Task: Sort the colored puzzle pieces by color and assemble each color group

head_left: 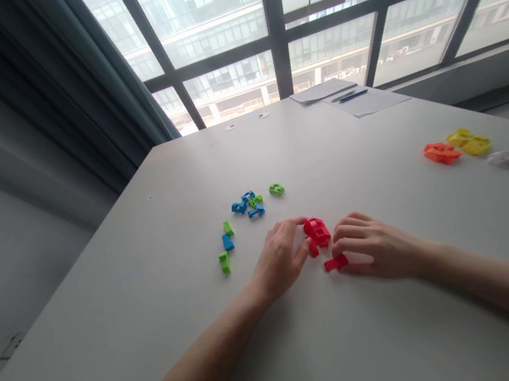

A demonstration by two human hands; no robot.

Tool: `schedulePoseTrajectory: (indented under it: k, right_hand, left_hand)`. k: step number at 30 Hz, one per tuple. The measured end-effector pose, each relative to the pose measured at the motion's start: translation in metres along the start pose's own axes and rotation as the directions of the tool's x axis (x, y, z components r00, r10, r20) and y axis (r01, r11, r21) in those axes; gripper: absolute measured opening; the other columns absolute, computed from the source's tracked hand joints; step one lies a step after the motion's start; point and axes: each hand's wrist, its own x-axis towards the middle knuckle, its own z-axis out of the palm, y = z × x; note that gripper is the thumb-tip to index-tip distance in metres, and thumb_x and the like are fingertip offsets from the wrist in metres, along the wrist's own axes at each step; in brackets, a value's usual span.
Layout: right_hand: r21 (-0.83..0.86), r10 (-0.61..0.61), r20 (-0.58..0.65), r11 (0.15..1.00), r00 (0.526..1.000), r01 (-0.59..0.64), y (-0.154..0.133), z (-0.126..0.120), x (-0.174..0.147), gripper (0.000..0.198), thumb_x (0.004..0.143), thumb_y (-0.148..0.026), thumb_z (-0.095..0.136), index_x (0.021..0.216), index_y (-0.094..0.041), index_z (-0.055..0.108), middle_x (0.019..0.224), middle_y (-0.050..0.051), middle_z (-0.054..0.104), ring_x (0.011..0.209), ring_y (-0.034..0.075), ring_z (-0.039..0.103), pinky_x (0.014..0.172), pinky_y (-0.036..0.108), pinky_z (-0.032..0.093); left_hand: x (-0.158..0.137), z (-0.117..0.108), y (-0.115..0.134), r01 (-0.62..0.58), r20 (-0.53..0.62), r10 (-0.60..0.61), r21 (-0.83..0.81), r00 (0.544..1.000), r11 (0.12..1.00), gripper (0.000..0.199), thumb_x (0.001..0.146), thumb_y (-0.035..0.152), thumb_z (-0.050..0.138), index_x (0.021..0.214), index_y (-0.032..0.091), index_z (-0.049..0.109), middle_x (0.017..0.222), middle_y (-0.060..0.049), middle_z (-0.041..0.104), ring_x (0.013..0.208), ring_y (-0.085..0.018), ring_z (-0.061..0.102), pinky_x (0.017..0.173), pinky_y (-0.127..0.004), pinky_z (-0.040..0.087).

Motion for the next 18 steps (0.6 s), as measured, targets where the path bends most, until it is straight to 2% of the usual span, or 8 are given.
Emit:
schedulePoseTrajectory:
  k: [6, 11, 18]
  right_hand:
    - [-0.076, 0.134, -0.056, 0.988, 0.989, -0.138, 0.0079, 0.0029, -0.0030, 0.014, 0.090, -0.034, 0.060, 0.092, -0.021, 0.059, 0.086, 0.004, 0.066, 0.083, 0.018, 0.058, 0.079, 0.033, 0.041]
    - [-0.058, 0.163, -0.077, 0.984, 0.984, -0.167, 0.0050, 0.0062, 0.0000, 0.012, 0.091, -0.031, 0.056, 0.085, -0.021, 0.056, 0.079, 0.003, 0.065, 0.076, 0.017, 0.058, 0.076, 0.032, 0.040]
    - [-0.030, 0.194, -0.113, 0.980, 0.974, -0.199, 0.0031, 0.0083, 0.0029, 0.010, 0.090, -0.030, 0.059, 0.087, -0.021, 0.056, 0.079, 0.002, 0.066, 0.075, 0.016, 0.060, 0.077, 0.031, 0.041]
  left_hand:
    - [0.0003, 0.0000, 0.0002, 0.002, 0.011, -0.002, 0.004, 1.000, 1.000, 0.030, 0.089, 0.016, 0.054, 0.119, 0.019, 0.051, 0.119, -0.009, 0.063, 0.116, -0.024, 0.056, 0.102, -0.042, 0.043]
    - [0.0002, 0.0005, 0.0001, 0.002, 0.014, -0.001, -0.004, 1.000, 1.000, 0.030, 0.089, 0.016, 0.054, 0.119, 0.020, 0.051, 0.120, -0.009, 0.063, 0.116, -0.024, 0.056, 0.103, -0.043, 0.042]
    - [0.0002, 0.0004, 0.0004, 0.004, 0.018, -0.004, -0.014, 1.000, 1.000, 0.030, 0.089, 0.016, 0.055, 0.119, 0.019, 0.051, 0.119, -0.008, 0.063, 0.116, -0.024, 0.056, 0.103, -0.043, 0.042]
